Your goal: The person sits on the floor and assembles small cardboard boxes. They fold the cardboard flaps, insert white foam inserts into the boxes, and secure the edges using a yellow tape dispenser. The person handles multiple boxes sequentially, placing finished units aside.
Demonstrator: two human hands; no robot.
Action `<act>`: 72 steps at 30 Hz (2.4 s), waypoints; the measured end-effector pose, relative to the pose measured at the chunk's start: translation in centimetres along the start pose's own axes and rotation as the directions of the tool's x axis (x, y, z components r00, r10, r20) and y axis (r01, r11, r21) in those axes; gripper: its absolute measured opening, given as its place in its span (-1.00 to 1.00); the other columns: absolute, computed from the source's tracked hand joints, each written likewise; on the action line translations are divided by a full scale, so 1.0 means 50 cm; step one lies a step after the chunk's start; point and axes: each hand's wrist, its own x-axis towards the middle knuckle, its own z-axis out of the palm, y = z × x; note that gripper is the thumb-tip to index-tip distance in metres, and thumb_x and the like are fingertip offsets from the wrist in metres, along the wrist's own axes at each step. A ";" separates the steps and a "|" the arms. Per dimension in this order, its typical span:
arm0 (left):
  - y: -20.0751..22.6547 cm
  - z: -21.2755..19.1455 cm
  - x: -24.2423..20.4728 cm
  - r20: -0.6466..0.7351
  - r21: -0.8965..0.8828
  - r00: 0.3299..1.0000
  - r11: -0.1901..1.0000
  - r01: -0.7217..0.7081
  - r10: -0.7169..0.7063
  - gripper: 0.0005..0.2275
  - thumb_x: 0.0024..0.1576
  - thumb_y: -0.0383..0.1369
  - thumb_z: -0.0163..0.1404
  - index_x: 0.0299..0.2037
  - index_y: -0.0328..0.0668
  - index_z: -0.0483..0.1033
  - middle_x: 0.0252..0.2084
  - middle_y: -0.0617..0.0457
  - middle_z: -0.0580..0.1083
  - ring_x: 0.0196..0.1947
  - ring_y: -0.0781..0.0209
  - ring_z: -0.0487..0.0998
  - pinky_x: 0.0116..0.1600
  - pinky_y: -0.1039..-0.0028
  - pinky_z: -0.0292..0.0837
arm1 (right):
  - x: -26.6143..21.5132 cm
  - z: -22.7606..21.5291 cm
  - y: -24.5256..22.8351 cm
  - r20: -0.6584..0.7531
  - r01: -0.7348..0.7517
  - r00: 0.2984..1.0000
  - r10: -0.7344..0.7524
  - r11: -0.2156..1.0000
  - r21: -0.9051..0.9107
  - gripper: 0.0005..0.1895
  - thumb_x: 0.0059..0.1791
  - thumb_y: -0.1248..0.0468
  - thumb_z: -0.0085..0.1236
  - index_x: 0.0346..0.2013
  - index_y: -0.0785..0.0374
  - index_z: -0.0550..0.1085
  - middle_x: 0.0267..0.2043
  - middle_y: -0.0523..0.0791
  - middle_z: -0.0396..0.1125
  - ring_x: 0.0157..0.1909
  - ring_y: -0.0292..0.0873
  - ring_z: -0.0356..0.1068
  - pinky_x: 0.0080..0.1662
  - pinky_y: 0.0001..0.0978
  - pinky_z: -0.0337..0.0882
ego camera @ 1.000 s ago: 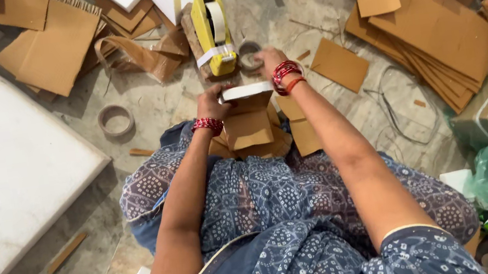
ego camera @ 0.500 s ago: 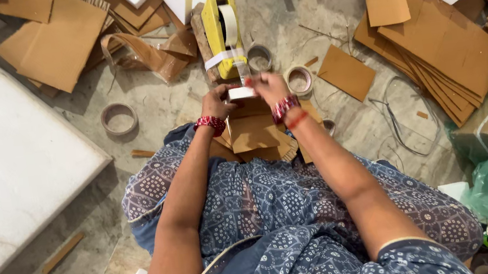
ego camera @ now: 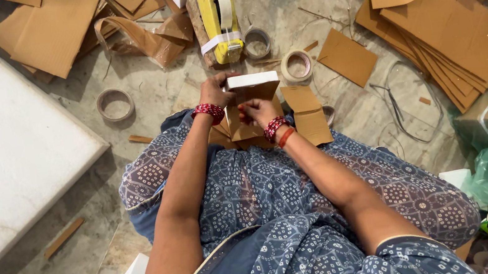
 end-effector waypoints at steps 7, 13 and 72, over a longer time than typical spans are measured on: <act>-0.012 -0.027 0.004 0.210 0.008 0.971 0.993 -0.114 0.110 -0.49 -0.18 -0.50 0.17 0.08 -0.09 0.56 -0.14 0.00 0.62 -0.11 0.23 0.63 0.06 0.40 0.50 | 0.079 0.004 0.049 -0.109 0.120 0.983 -0.146 0.969 -0.215 -0.83 -0.03 0.53 0.03 -0.23 0.46 0.58 -0.41 -0.02 0.52 -0.47 -0.23 0.49 -0.45 -0.46 0.36; -0.024 0.007 0.000 0.075 -0.065 0.997 0.998 0.024 -0.019 -0.56 -0.15 -0.41 0.36 -0.01 -0.10 0.62 -0.13 0.03 0.64 -0.14 0.28 0.63 0.02 0.45 0.54 | 0.061 0.030 0.029 -0.185 0.115 0.971 -0.149 0.977 -0.180 -0.88 -0.04 0.50 0.07 -0.28 0.46 0.56 -0.43 0.00 0.51 -0.49 -0.20 0.50 -0.47 -0.45 0.37; -0.033 0.092 -0.057 -0.257 0.127 0.961 0.990 -0.069 0.100 -0.53 -0.22 -0.33 0.45 -0.12 -0.19 0.54 -0.21 -0.05 0.58 -0.17 0.03 0.63 -0.04 0.31 0.55 | 0.234 0.053 -0.224 -0.109 -0.130 0.989 0.099 0.233 -0.964 -0.84 -0.08 0.24 0.28 -0.31 0.27 0.66 -0.38 -0.10 0.56 -0.37 -0.24 0.56 -0.28 -0.37 0.55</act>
